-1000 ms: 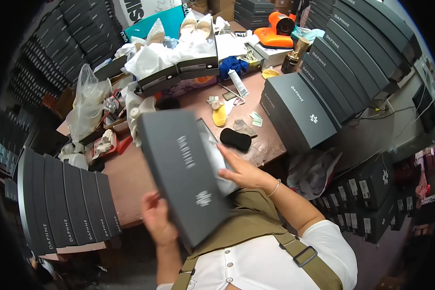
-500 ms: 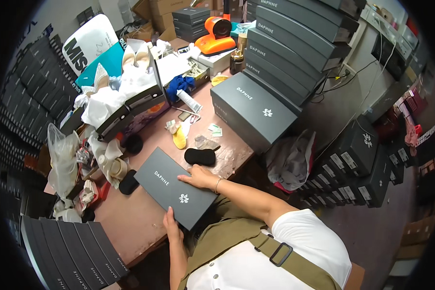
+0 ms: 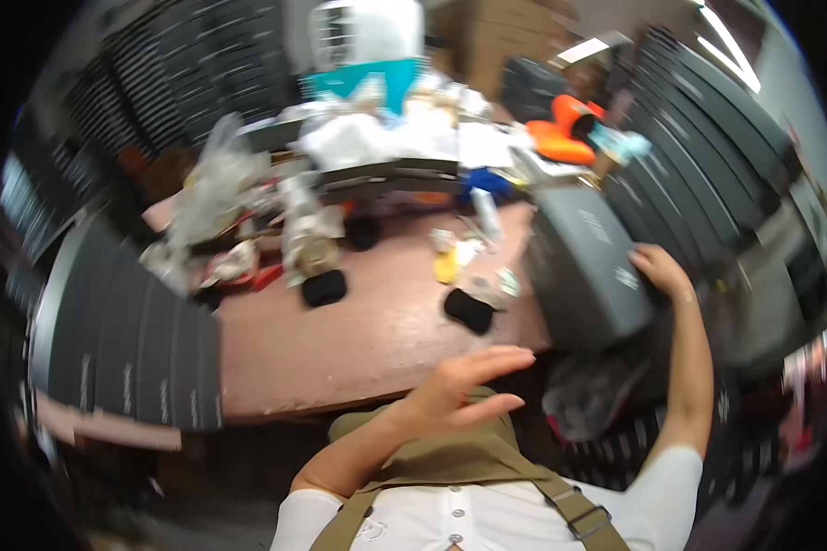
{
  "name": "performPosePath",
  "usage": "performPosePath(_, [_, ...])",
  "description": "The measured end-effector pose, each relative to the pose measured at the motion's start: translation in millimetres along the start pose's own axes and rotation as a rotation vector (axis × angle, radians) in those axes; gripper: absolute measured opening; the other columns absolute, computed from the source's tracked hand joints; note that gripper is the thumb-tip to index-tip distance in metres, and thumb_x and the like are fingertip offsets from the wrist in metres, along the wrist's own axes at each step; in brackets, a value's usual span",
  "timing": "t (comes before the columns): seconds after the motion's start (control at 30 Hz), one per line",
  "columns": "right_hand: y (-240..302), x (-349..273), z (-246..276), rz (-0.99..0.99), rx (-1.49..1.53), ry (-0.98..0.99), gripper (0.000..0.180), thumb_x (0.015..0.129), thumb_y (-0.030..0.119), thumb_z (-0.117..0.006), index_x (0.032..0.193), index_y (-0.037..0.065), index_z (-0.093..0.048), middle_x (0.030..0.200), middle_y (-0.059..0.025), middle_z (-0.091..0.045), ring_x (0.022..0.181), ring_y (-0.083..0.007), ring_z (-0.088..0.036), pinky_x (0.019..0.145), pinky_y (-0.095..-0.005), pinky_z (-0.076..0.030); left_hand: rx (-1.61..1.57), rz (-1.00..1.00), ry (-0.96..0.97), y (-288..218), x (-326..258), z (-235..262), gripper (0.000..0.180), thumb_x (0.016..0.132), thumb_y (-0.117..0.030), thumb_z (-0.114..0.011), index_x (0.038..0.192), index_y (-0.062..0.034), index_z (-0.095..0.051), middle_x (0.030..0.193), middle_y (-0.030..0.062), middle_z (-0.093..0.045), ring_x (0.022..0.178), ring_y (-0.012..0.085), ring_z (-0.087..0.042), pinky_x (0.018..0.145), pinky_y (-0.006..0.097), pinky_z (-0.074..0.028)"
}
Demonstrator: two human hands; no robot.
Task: Cleaning, wrapping, and packing high-heeled shoes into a shoebox.
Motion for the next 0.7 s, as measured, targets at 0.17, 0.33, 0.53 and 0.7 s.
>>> performPosePath(0.17, [193, -16, -29, 0.560, 0.125, -0.320, 0.032, 0.083, 0.009, -0.061, 0.113, -0.003, -0.059, 0.120, -0.0234, -0.056, 0.114, -0.0371, -0.053, 0.099, -0.0394, -0.039, 0.684, -0.050, -0.650, -42, -91, 68, 0.046, 0.081, -0.018, -0.071, 0.122, -0.0010, -0.057, 0.127, 0.0206, -0.052, 0.119, 0.0356, -0.050, 0.098, 0.041, -0.042])
performPosePath(0.33, [357, -39, -68, 0.883, 0.097, 0.155, 0.058, 0.079, 0.015, -0.071, 0.131, 0.004, -0.047, 0.136, -0.0208, -0.044, 0.118, -0.0394, -0.048, 0.098, -0.0406, -0.041, 1.490, -0.504, -1.672, -163, -237, 229, 0.054, 0.091, -0.014, -0.057, 0.138, 0.0023, -0.035, 0.134, 0.0167, -0.044, 0.118, 0.0226, -0.046, 0.097, 0.036, -0.039])
performPosePath(0.53, [573, -49, -113, 1.254, 0.551, 0.676, 0.068, 0.094, 0.035, -0.054, 0.148, 0.012, -0.020, 0.144, -0.0217, -0.032, 0.122, -0.0313, -0.047, 0.099, -0.0406, -0.043, 0.573, 0.058, -1.831, -258, -422, 358, 0.058, 0.082, -0.046, -0.064, 0.119, -0.0014, -0.055, 0.103, 0.0063, -0.057, 0.095, 0.0150, -0.052, 0.086, 0.027, -0.039])
performPosePath(0.7, [676, -28, -152, 0.671, 1.402, 1.169, 0.095, 0.084, 0.072, -0.043, 0.151, 0.020, 0.002, 0.153, -0.0207, -0.012, 0.135, -0.0411, -0.027, 0.104, -0.0548, -0.030, 0.586, 0.079, -1.446, -219, -322, 305, 0.053, 0.085, -0.029, -0.059, 0.127, 0.0029, -0.052, 0.121, 0.0092, -0.056, 0.111, 0.0169, -0.050, 0.098, 0.029, -0.036])
Point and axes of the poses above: each hand's wrist, its own x-axis towards the middle knuckle, its own z-axis out of the back of the hand, y = z × x, the point moved 1 cm from there along x, towards the middle knuckle
